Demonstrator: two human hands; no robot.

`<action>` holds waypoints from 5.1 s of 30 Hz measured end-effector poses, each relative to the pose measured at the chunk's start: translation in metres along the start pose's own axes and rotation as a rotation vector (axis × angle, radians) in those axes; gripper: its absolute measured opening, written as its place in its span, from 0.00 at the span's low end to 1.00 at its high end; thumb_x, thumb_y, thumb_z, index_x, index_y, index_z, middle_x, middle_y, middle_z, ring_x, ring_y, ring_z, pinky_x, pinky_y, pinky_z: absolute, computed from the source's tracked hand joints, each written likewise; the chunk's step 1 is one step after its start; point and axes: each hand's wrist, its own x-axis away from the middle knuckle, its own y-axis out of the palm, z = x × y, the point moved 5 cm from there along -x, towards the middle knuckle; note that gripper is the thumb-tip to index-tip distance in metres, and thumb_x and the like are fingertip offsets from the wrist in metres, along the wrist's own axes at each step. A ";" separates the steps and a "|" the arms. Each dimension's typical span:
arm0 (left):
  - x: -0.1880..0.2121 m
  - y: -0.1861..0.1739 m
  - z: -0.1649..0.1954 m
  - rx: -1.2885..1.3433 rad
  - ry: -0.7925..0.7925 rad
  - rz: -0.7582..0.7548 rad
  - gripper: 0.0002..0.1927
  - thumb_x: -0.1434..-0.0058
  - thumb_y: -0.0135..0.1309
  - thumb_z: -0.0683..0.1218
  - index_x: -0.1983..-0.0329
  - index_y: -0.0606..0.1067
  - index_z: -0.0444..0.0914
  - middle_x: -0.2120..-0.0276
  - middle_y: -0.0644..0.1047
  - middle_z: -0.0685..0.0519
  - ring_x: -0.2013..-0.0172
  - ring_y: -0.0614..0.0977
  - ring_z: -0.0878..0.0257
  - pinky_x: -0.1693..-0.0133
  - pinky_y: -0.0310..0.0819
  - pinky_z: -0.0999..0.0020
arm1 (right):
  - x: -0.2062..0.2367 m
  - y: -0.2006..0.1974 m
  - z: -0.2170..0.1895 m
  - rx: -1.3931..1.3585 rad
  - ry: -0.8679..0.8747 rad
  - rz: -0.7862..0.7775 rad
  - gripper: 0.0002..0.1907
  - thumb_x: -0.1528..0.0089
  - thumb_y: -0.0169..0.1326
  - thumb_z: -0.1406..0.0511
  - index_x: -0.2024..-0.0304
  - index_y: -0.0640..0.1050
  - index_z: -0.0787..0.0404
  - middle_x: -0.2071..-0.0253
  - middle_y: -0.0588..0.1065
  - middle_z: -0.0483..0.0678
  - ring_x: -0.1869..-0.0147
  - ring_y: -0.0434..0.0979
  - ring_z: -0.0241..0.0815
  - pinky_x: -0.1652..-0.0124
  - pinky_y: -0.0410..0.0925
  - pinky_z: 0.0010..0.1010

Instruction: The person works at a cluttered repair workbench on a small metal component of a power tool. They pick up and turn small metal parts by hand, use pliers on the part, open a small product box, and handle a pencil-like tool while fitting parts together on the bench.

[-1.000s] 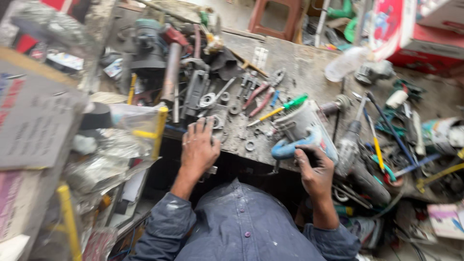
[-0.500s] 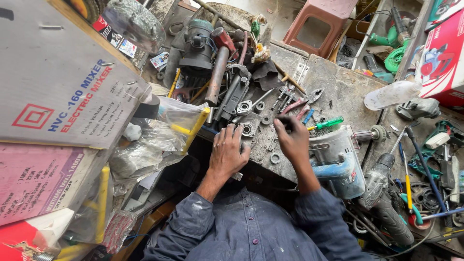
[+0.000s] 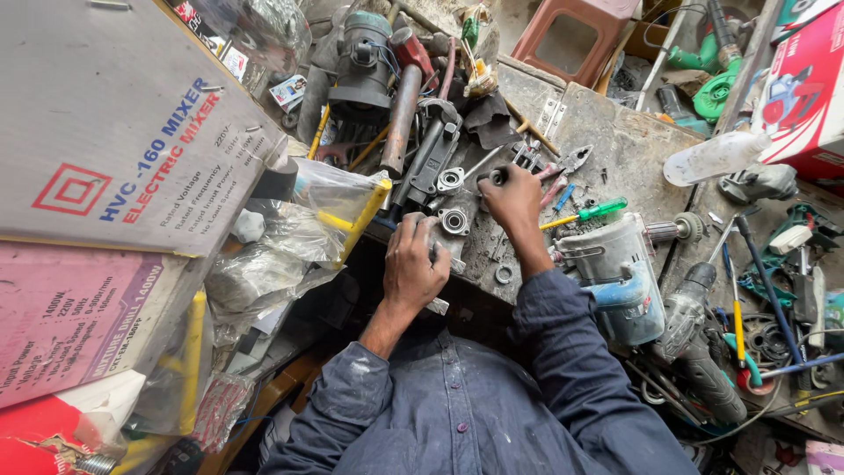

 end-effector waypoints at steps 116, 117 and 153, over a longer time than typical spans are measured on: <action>-0.033 0.035 -0.016 0.089 0.099 -0.112 0.23 0.47 0.67 0.43 0.48 0.77 0.34 0.55 0.81 0.44 0.52 0.81 0.48 0.48 0.76 0.56 | -0.004 -0.003 0.078 0.216 0.366 -0.016 0.44 0.46 0.66 0.61 0.37 0.57 0.76 0.39 0.61 0.74 0.39 0.69 0.73 0.40 0.65 0.49; -0.033 0.035 -0.017 0.097 0.088 -0.122 0.24 0.47 0.67 0.43 0.47 0.77 0.33 0.55 0.81 0.44 0.51 0.81 0.48 0.48 0.76 0.56 | -0.007 -0.002 0.084 0.207 0.396 -0.018 0.43 0.45 0.65 0.62 0.37 0.58 0.75 0.39 0.60 0.75 0.40 0.71 0.73 0.40 0.66 0.48; -0.028 0.037 -0.020 -0.006 0.150 -0.016 0.24 0.48 0.70 0.51 0.53 0.79 0.33 0.59 0.80 0.44 0.56 0.81 0.50 0.53 0.78 0.56 | 0.105 -0.120 -0.021 -1.836 0.109 -0.596 0.46 0.40 0.59 0.56 0.23 0.57 0.57 0.49 0.70 0.53 0.65 0.69 0.32 0.69 0.66 0.18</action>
